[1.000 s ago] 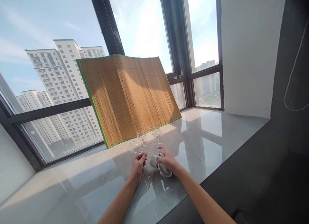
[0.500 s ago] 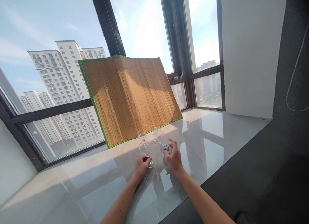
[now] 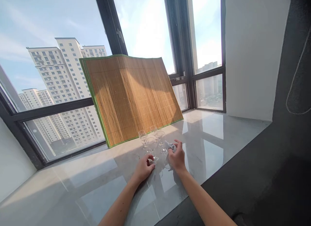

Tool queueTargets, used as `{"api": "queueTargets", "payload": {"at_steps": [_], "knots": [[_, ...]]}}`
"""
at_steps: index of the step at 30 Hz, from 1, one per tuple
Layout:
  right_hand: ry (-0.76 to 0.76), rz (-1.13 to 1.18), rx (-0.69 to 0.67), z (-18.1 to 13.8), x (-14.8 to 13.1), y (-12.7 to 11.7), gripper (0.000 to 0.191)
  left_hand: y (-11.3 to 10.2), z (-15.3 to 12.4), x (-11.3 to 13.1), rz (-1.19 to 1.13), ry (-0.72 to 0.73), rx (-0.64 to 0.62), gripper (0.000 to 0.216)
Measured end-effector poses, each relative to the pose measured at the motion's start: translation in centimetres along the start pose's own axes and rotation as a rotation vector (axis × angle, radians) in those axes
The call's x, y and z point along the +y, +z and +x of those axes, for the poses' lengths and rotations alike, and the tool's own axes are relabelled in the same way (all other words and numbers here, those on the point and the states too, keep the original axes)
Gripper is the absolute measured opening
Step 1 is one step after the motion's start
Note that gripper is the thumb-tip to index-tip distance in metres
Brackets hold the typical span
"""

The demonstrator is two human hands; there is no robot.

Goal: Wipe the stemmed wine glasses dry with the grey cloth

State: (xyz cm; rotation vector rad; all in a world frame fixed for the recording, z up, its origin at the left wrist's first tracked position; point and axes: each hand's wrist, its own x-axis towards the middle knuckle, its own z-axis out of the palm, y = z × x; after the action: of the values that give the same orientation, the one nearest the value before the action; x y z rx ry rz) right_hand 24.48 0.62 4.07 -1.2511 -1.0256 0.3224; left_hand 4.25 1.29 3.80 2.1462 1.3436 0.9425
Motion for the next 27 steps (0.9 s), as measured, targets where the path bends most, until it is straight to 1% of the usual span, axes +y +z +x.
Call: {"api": "queueTargets", "payload": {"at_steps": [4, 5, 8, 12, 16, 18, 20, 23, 25, 27], "knots": [[0.036, 0.004, 0.069, 0.4, 0.3, 0.0, 0.049, -0.3, -0.9, 1.3, 0.250, 0.166, -0.085, 0.030], [0.033, 0.001, 0.076, 0.4, 0.4, 0.0, 0.049, -0.4, -1.0, 1.6, 0.284, 0.180, -0.094, 0.030], [-0.004, -0.019, 0.053, 0.4, 0.4, 0.0, 0.048, -0.5, -1.1, 1.8, 0.342, 0.161, -0.095, 0.031], [-0.006, -0.053, 0.028, 0.3, 0.4, -0.1, 0.049, -0.7, -0.9, 1.8, 0.338, 0.156, -0.060, 0.025], [0.020, -0.056, 0.014, 0.3, 0.6, -0.2, 0.049, -0.4, -0.9, 2.0, 0.325, 0.176, -0.054, 0.034], [-0.009, -0.066, 0.002, 0.3, 0.7, -0.2, 0.049, -0.2, -1.0, 2.1, 0.295, 0.173, -0.070, 0.033], [-0.052, -0.090, -0.012, 0.2, 0.7, -0.1, 0.049, 0.0, -1.2, 2.1, 0.264, 0.158, -0.088, 0.028], [-0.098, -0.121, -0.038, 0.2, 0.8, -0.1, 0.049, 0.1, -1.4, 2.4, 0.259, 0.162, -0.113, 0.026], [-0.110, -0.139, -0.044, 0.1, 0.8, -0.1, 0.049, -0.1, -1.4, 2.6, 0.277, 0.190, -0.087, 0.025], [-0.116, -0.155, -0.043, 0.1, 0.8, -0.2, 0.048, -0.3, -1.2, 2.7, 0.295, 0.198, -0.010, 0.025]]}}
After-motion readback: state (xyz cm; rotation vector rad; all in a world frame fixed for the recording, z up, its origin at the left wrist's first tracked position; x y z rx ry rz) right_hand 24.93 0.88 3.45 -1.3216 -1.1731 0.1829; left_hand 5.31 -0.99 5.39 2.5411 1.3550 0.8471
